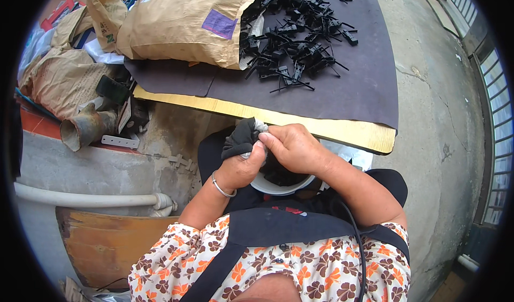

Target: The recorder is manually assembling small black plastic clips by attaching white components to them.

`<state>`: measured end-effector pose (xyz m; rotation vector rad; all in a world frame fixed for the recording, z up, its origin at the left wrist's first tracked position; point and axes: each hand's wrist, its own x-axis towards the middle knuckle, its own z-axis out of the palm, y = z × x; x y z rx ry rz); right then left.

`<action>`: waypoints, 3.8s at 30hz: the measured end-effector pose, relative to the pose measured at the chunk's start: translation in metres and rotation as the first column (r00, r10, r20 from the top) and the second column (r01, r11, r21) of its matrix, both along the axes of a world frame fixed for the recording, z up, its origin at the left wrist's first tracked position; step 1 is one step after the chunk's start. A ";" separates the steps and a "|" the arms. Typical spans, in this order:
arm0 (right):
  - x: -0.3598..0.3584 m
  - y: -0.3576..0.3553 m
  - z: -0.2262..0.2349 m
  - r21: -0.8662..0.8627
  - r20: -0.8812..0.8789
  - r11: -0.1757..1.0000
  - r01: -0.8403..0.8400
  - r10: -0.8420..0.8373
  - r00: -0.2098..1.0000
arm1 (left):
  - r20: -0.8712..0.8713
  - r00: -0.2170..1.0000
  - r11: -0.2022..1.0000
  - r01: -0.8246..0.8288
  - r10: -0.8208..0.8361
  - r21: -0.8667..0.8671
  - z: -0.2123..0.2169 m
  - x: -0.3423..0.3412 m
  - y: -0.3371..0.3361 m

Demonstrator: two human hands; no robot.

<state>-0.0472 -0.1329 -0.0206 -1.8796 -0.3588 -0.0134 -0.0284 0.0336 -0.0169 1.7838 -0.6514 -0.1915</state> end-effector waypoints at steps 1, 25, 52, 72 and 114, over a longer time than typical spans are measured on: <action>-0.001 0.002 0.001 0.001 0.001 1.000 0.003 -0.003 1.000 | 0.001 1.000 1.000 0.003 -0.003 0.001 0.002 0.001 -0.001; -0.007 -0.021 0.018 -0.539 0.684 0.745 0.393 0.115 0.720 | 0.232 0.956 0.981 -0.191 0.181 0.021 0.022 0.014 -0.017; -0.006 -0.018 0.017 -0.041 0.107 0.991 0.127 -0.122 0.987 | -0.134 0.989 0.994 -0.072 0.060 -0.088 0.011 -0.002 -0.019; -0.007 -0.022 0.009 -0.010 0.040 0.999 -0.049 0.049 0.998 | -0.668 0.619 0.715 -0.235 -0.412 -0.659 0.012 0.005 -0.006; -0.007 -0.022 0.016 0.147 -0.201 0.988 0.054 -0.024 0.979 | -0.422 0.870 0.949 0.137 -0.253 -0.286 0.010 -0.001 -0.009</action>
